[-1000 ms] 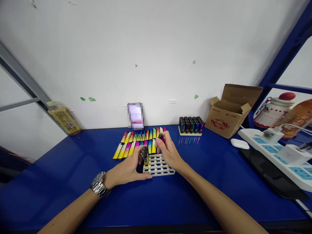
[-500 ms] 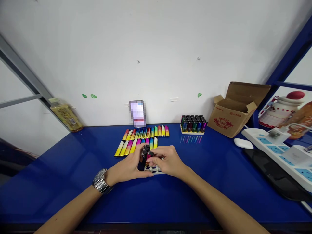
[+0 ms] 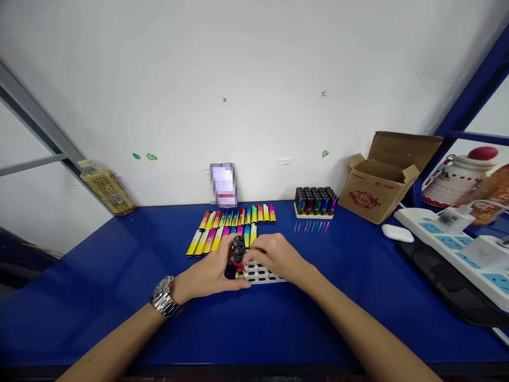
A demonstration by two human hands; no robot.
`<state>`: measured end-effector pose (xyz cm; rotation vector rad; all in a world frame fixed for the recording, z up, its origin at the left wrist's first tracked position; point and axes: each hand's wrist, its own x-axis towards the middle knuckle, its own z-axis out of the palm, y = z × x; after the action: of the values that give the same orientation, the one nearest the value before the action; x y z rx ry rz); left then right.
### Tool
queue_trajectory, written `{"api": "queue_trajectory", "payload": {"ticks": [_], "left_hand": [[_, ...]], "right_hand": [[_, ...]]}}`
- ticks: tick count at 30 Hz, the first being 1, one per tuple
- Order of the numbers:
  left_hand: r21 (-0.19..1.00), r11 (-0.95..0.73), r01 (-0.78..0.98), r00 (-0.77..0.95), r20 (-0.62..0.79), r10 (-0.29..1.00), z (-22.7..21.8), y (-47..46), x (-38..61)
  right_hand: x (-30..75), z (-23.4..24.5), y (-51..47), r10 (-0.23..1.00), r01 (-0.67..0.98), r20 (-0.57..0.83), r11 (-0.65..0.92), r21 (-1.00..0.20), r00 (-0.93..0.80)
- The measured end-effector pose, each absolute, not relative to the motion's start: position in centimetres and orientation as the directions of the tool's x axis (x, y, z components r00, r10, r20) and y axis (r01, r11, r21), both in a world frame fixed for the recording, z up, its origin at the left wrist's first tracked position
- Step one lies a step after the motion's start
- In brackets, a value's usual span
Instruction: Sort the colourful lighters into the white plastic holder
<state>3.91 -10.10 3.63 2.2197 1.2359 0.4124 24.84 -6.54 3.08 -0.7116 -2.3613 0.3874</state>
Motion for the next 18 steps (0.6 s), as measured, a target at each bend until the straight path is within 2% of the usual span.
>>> {"api": "queue_trajectory", "payload": {"ticks": [3, 7, 9, 13, 18], "left_hand": [[0.597, -0.423, 0.681, 0.528, 0.000, 0.849, 3.7, -10.1, 4.0], [0.610, -0.418, 0.673, 0.524, 0.005, 0.852, 3.7, -10.2, 4.0], [0.620, -0.425, 0.660, 0.529, 0.019, 0.848, 3.7, -10.2, 4.0], [0.610, -0.435, 0.663, 0.540, 0.013, 0.842, 3.5, -10.2, 3.9], [0.594, -0.405, 0.696, 0.518, -0.024, 0.855, 3.5, -10.2, 3.9]], "right_hand": [[25.0, 2.8, -5.4, 0.742, 0.602, 0.434, 0.669, -0.436, -0.510], [24.3, 2.0, -4.9, 0.799, 0.762, 0.330, 0.590, -0.267, -0.503], [24.2, 1.8, -4.8, 0.812, 0.786, 0.309, 0.570, -0.238, -0.495], [24.8, 1.8, -4.2, 0.859, 0.805, 0.291, 0.501, -0.318, -0.420], [25.7, 2.0, -3.6, 0.937, 0.860, 0.247, 0.330, -0.389, -0.248]]}}
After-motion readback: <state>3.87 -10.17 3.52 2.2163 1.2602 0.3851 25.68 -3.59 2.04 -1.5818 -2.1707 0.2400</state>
